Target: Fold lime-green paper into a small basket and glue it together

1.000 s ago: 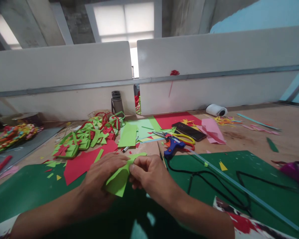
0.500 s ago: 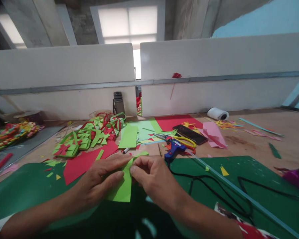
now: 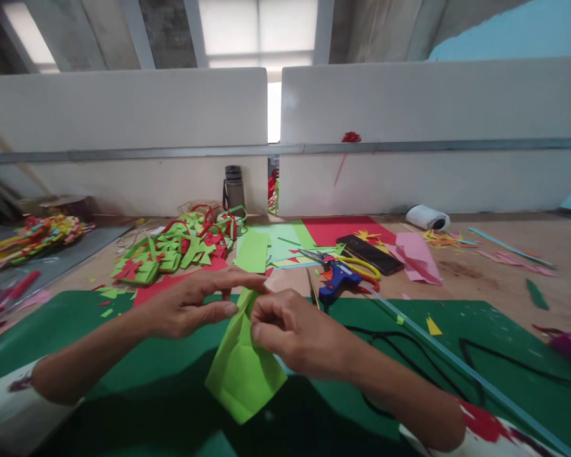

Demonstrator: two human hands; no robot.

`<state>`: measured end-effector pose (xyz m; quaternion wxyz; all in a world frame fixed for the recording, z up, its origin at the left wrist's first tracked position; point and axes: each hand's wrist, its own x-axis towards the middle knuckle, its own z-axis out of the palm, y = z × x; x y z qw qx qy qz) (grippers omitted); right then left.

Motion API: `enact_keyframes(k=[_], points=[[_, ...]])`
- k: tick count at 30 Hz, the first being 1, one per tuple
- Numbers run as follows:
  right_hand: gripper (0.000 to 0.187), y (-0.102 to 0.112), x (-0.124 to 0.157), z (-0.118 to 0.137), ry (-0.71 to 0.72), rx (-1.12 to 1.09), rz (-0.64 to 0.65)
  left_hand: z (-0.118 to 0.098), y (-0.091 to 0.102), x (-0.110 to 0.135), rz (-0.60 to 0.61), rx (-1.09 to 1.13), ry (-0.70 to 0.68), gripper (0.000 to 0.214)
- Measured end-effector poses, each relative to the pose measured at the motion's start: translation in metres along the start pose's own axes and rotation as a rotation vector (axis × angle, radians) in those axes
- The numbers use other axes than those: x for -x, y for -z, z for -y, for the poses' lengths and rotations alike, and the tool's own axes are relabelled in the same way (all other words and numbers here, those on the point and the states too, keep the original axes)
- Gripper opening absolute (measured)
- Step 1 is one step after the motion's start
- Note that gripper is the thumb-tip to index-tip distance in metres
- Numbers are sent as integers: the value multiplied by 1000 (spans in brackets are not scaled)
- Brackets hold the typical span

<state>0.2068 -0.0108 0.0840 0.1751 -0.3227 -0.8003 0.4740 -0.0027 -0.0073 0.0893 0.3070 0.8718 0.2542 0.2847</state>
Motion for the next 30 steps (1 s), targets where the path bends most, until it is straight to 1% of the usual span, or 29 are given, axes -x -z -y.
enact_keyframes(k=[2, 4, 7, 9, 11, 13, 15, 16, 18, 20, 22, 25, 27, 30], points=[[11, 2, 0, 1, -14, 111, 34, 1, 3, -1, 47, -6, -15, 35], [12, 2, 0, 3, -20, 198, 28, 1, 3, -1, 74, -33, -30, 26], [13, 1, -1, 8, -28, 239, 15, -2, 1, -1, 97, -124, -41, 14], [13, 1, -2, 11, -6, 245, -15, -6, 1, -1, 67, -191, -36, 9], [11, 4, -4, 10, 50, 233, -99, -9, 1, -1, 2, -205, -27, 9], [11, 8, -5, 6, 89, 135, -207, -11, 2, -1, -75, -149, 24, 9], [22, 11, -7, -1, 63, -60, -259, -12, 3, -1, -140, -82, 134, 9], [25, 12, -7, -4, 31, -167, -251, -12, 4, -1, -159, -60, 200, 10], [25, 11, -8, -10, -24, -333, -232, -11, 3, -2, -169, -39, 311, 14], [23, 8, -8, -13, -60, -411, -242, -10, 1, -2, -157, -9, 384, 17], [19, 3, -8, -14, -83, -416, -271, -9, -1, -3, -142, 22, 448, 21], [14, -1, -7, -10, -103, -341, -318, -10, -5, -4, -117, 34, 545, 27], [13, -2, -6, -7, -97, -255, -335, -10, -6, -5, -109, 36, 569, 29], [13, -1, -6, -2, -59, -119, -334, -11, -7, -4, -102, 24, 554, 29]])
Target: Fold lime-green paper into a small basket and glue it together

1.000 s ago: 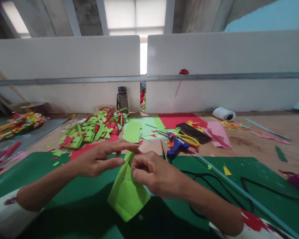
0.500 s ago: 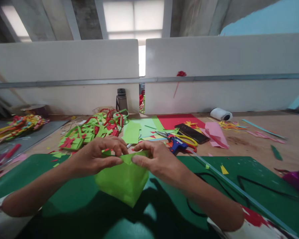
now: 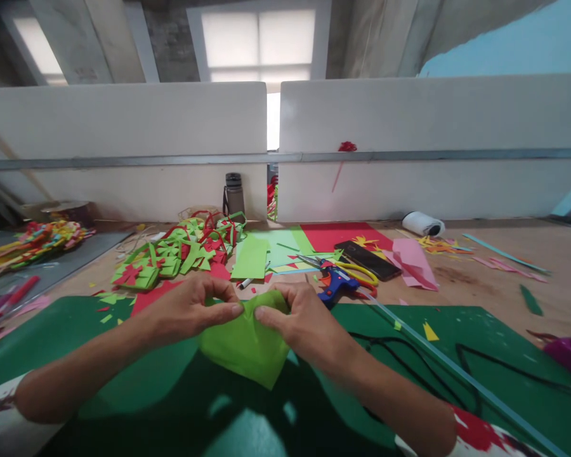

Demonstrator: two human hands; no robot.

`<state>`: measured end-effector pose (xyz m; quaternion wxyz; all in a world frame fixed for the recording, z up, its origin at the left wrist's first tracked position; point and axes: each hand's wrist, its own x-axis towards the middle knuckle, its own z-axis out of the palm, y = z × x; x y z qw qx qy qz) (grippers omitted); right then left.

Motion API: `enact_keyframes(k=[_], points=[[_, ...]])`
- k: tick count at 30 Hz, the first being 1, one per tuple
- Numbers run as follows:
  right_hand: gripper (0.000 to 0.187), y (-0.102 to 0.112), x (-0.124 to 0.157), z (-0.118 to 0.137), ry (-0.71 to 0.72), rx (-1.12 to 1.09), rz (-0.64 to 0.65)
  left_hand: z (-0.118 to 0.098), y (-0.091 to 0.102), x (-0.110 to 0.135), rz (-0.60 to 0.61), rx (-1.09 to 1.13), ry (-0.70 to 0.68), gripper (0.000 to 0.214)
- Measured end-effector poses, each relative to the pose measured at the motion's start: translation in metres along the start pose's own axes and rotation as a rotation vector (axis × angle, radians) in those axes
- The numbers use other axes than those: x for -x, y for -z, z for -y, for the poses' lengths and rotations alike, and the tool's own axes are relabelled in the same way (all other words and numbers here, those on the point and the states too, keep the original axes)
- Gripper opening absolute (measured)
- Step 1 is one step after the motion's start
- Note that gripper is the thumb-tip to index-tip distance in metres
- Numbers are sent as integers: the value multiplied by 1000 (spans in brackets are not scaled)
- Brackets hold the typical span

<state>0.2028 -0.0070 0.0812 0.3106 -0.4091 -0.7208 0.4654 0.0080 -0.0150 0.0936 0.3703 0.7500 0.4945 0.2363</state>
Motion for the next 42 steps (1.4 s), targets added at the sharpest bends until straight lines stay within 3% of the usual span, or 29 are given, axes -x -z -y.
enact_keyframes(k=[7, 13, 19, 29, 38, 41, 42], points=[[13, -2, 0, 8, 71, 148, -15, 0, 2, 4, 10, 5, -93, 23], [14, -3, 1, 7, 69, 32, 29, 0, 5, 5, 28, -12, -58, 26], [16, -5, 2, 7, 75, 30, 6, -4, 4, 7, 23, -14, -70, 26], [18, -4, 1, 2, 64, -30, 90, -2, 1, 7, -9, -44, -90, 26], [25, -5, -6, -6, 11, -284, 181, -1, -1, 9, 48, 29, -134, 23], [26, -5, -6, -6, 30, -281, 174, -1, 1, 10, 28, 80, -161, 7], [27, -5, -5, -6, 37, -261, 162, -1, 3, 10, 43, 120, -171, 16]])
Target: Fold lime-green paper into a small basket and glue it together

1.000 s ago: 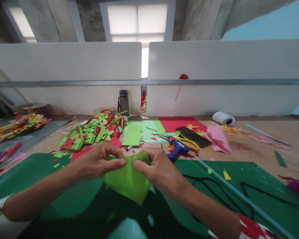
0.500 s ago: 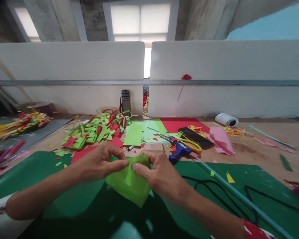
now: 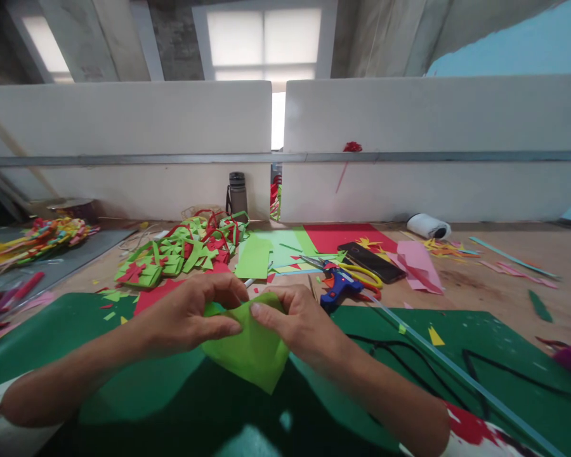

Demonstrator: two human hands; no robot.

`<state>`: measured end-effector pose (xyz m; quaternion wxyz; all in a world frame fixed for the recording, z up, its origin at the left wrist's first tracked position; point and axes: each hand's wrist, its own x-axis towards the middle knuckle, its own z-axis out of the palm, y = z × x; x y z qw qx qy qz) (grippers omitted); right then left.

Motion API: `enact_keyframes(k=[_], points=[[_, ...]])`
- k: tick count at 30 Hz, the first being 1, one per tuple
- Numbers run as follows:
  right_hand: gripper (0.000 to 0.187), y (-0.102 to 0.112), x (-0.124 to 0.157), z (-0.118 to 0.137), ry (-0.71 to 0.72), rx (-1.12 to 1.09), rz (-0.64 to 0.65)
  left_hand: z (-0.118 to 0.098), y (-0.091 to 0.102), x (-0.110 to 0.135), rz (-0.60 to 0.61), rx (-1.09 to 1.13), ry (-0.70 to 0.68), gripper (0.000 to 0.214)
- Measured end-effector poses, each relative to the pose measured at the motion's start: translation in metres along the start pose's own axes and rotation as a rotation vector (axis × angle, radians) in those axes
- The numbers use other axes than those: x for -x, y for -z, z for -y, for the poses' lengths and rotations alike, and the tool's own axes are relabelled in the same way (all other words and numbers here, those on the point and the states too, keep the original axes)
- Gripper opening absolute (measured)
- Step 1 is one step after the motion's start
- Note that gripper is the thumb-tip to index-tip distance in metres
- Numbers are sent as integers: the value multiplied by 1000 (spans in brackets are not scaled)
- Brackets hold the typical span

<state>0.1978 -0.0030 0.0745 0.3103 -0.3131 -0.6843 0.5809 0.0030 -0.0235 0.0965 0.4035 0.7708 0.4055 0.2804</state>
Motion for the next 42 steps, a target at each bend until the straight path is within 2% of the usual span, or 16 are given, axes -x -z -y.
enact_keyframes(k=[2, 6, 9, 13, 19, 24, 30, 33, 37, 42], points=[[29, 1, 0, 0, 6, 46, -23, 0, 6, 0, 59, 93, -38, 35], [31, 2, -2, -1, -17, 88, -25, 1, 20, 0, 178, 139, -134, 29], [35, 1, -4, -2, -77, 60, 15, 0, 24, 0, 259, 48, -91, 25], [35, -1, -6, -4, -73, 24, 44, -1, 22, 0, 275, -60, -99, 27], [39, 0, -5, -6, -70, 34, 54, 3, 19, -2, 311, 121, 2, 22], [39, -1, -3, -3, -59, 58, 66, 2, 14, -2, 276, 70, 5, 17], [37, -2, -2, -5, -75, 30, 58, 3, 10, -2, 181, -113, -148, 12], [39, -2, -2, -7, -68, 8, 36, 2, 9, -1, 140, -175, -177, 10], [43, -3, -2, -6, -113, -76, 13, 2, 9, -2, 134, -115, -173, 10], [38, -3, 0, -6, -119, -180, -2, 4, 8, -5, 145, 19, -139, 9]])
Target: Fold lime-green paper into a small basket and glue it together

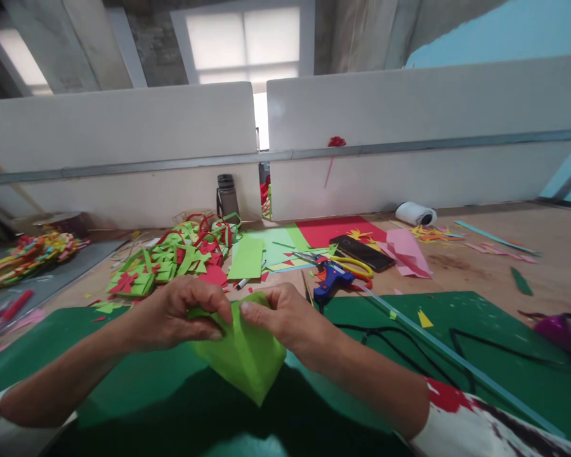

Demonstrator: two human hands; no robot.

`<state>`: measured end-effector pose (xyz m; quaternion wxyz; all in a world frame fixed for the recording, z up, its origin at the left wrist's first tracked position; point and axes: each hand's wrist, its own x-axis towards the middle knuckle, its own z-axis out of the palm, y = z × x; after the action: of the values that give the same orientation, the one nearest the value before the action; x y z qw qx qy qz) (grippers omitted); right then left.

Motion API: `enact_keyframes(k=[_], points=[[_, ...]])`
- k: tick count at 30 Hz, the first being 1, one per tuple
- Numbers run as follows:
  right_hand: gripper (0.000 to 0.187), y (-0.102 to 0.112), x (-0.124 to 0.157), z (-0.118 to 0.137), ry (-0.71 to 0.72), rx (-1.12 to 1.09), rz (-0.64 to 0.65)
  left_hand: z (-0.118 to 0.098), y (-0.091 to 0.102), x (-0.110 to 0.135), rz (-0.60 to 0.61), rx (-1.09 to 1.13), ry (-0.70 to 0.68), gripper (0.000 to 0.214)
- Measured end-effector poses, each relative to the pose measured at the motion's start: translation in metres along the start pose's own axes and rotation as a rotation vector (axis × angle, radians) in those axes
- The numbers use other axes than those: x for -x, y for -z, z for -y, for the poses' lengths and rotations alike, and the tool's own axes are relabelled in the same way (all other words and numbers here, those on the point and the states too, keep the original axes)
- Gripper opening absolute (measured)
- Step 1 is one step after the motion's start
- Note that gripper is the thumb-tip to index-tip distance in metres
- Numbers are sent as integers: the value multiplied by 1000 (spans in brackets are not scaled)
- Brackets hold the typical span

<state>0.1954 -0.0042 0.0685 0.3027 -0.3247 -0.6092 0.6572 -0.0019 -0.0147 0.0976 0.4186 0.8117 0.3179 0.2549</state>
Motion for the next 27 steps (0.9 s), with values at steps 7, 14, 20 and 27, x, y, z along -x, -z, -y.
enact_keyframes(k=[7, 14, 20, 27], points=[[34, 0, 2, -1, 60, 14, -22, 2, 2, 2, -54, 7, 8, 7], [28, -1, 2, -1, 96, 17, -40, 1, 3, 2, -97, -201, -96, 10], [23, 0, 1, -1, 72, -68, -22, 2, 5, 2, -152, -193, -148, 10], [21, -2, 3, 0, 15, -151, 63, 2, 0, 2, -146, -165, -157, 6]])
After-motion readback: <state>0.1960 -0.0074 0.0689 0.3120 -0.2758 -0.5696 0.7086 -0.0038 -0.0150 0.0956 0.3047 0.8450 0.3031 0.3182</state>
